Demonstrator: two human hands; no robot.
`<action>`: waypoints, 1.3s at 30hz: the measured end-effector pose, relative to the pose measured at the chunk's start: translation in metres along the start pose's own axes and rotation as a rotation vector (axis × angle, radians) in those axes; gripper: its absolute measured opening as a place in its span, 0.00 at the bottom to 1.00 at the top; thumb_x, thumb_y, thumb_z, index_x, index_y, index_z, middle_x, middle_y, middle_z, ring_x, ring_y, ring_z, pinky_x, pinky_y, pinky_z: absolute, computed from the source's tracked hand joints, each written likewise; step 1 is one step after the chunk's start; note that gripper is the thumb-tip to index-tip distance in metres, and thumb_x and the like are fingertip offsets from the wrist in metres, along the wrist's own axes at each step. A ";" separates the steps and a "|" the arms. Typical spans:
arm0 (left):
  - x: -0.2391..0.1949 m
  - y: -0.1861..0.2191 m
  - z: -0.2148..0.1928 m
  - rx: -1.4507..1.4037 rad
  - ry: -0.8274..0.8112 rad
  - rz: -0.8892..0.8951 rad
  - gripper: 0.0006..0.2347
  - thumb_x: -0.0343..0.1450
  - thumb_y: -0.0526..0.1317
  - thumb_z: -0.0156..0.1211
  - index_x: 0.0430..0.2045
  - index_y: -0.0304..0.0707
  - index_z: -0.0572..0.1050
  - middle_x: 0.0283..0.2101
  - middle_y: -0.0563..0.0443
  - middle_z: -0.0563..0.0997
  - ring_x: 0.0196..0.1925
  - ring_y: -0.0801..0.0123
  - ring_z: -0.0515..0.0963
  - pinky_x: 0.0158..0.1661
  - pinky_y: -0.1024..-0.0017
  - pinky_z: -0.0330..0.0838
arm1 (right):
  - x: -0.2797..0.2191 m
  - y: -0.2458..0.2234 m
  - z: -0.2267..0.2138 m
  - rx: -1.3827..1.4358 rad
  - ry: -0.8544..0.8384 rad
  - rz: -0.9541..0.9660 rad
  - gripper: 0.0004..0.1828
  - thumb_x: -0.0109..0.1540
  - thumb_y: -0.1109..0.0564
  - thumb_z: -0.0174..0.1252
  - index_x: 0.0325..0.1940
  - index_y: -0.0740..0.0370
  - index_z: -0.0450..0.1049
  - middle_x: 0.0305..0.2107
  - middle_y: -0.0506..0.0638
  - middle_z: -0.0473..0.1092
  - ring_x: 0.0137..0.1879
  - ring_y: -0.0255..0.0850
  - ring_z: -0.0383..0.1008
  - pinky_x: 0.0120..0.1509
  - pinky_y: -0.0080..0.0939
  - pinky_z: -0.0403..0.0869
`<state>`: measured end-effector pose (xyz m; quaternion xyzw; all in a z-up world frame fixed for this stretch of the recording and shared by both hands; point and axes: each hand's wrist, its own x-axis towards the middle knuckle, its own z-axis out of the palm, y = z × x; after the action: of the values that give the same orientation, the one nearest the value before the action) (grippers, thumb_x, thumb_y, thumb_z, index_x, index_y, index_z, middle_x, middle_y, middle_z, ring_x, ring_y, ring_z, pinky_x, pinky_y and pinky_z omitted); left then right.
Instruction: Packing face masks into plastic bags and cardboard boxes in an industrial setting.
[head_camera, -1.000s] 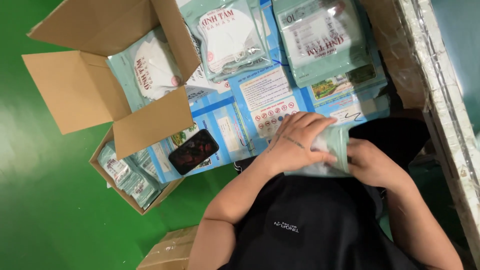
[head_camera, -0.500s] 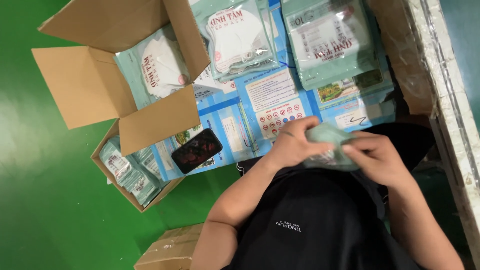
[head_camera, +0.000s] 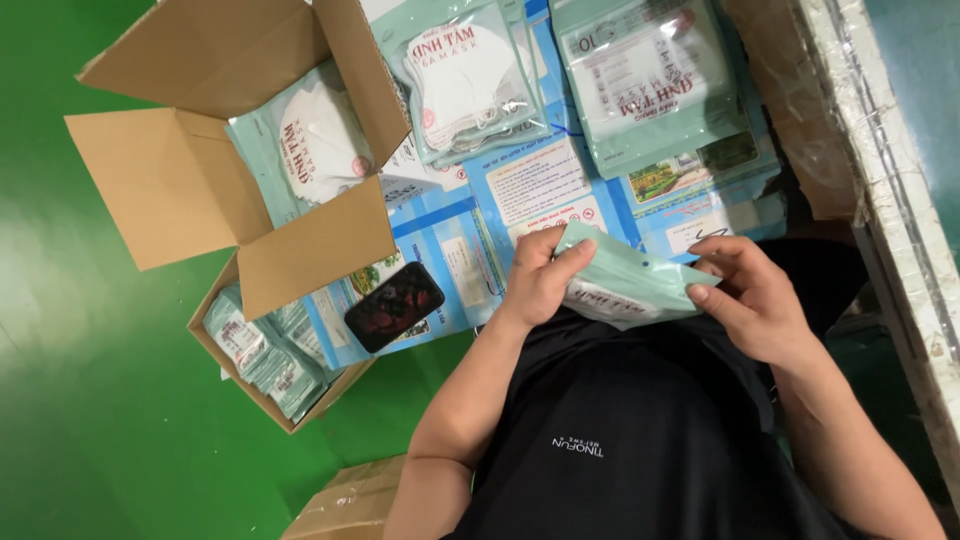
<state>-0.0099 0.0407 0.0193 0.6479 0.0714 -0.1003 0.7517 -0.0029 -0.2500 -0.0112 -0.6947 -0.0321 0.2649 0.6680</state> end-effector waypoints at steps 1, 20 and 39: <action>0.000 -0.002 0.001 -0.001 -0.003 0.004 0.11 0.76 0.42 0.59 0.37 0.29 0.80 0.33 0.58 0.81 0.37 0.81 0.75 0.41 0.76 0.70 | 0.003 -0.012 0.003 -0.002 0.003 -0.004 0.22 0.65 0.65 0.62 0.64 0.65 0.70 0.36 0.47 0.68 0.41 0.31 0.68 0.43 0.32 0.70; -0.004 0.015 0.020 0.355 -0.167 0.048 0.15 0.67 0.47 0.70 0.20 0.35 0.76 0.22 0.50 0.76 0.27 0.69 0.75 0.31 0.69 0.69 | 0.023 -0.046 0.025 -0.465 -0.213 0.027 0.10 0.55 0.54 0.69 0.32 0.63 0.81 0.23 0.52 0.75 0.30 0.41 0.75 0.36 0.41 0.73; -0.001 -0.052 -0.048 0.215 0.596 0.270 0.28 0.79 0.52 0.52 0.71 0.37 0.57 0.64 0.45 0.73 0.60 0.64 0.74 0.60 0.64 0.69 | 0.205 -0.100 0.072 -0.079 0.040 -0.129 0.10 0.66 0.62 0.58 0.51 0.68 0.74 0.34 0.50 0.75 0.37 0.36 0.76 0.41 0.37 0.75</action>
<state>-0.0226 0.0809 -0.0372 0.7277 0.1906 0.1868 0.6319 0.1736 -0.0921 0.0187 -0.7222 -0.0738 0.2058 0.6563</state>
